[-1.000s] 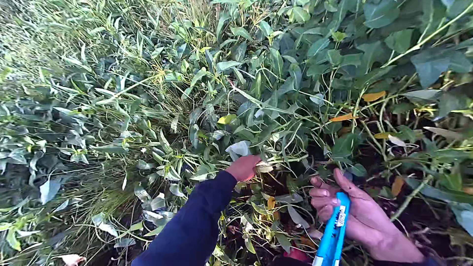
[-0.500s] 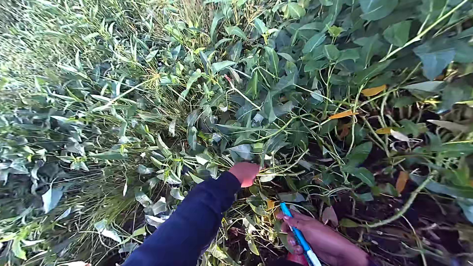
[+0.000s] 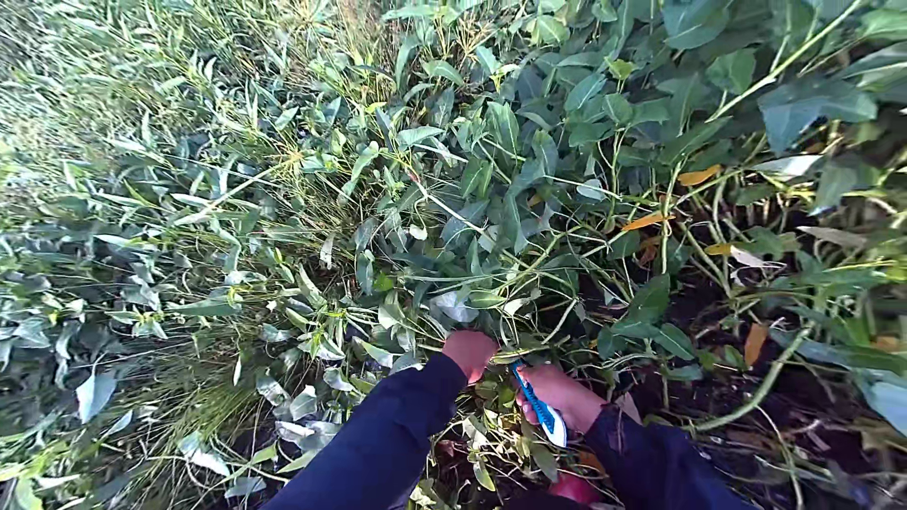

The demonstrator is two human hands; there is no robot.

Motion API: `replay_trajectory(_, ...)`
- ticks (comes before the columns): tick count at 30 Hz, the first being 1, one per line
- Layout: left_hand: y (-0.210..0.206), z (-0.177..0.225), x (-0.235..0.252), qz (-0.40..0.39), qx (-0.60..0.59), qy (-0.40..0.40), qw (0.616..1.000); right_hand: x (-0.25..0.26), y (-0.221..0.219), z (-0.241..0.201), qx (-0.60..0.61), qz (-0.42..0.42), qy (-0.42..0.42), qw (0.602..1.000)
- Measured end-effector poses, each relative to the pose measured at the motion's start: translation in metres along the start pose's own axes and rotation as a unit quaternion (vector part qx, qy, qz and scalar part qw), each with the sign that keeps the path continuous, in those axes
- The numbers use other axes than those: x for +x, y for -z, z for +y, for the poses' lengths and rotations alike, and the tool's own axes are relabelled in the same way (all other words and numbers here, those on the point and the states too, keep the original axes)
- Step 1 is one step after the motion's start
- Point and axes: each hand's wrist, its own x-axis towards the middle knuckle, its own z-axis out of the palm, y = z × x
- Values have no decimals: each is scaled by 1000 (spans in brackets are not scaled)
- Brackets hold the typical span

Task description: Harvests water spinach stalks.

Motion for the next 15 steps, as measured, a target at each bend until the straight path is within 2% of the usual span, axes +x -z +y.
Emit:
replay_trajectory(2, 6, 2, -4, 4, 8, 5, 1000, -6, -3, 13, -58, -24, 1, 998)
replay_trajectory(3, 10, -2, -5, 7, 11, 9, 1000, -12, -4, 25, -125, -53, 0, 991)
replay_trajectory(5, 15, -27, -7, 49, 12, 18, 999, -28, -4, 55, -260, -127, 1, 957)
replay_trajectory(6, 20, -47, -8, 85, -1, 11, 996, -33, -2, 69, -285, -145, 14, 947)
replay_trajectory(8, 30, -82, -14, 136, -66, -22, 988, -40, 8, 76, -276, -133, 48, 951)
replay_trajectory(10, 35, -97, -31, 156, -177, -59, 970, -47, 17, 63, -219, -119, 64, 966)
replay_trajectory(12, 37, -103, -54, 203, -316, -115, 920, -54, 24, 41, -175, -109, 81, 975)
replay_trajectory(14, 32, -117, -70, 267, -441, -164, 841, -58, 26, 22, -166, -108, 90, 976)
replay_trajectory(15, 30, -123, -78, 305, -492, -150, 801, -59, 26, 14, -165, -107, 93, 976)
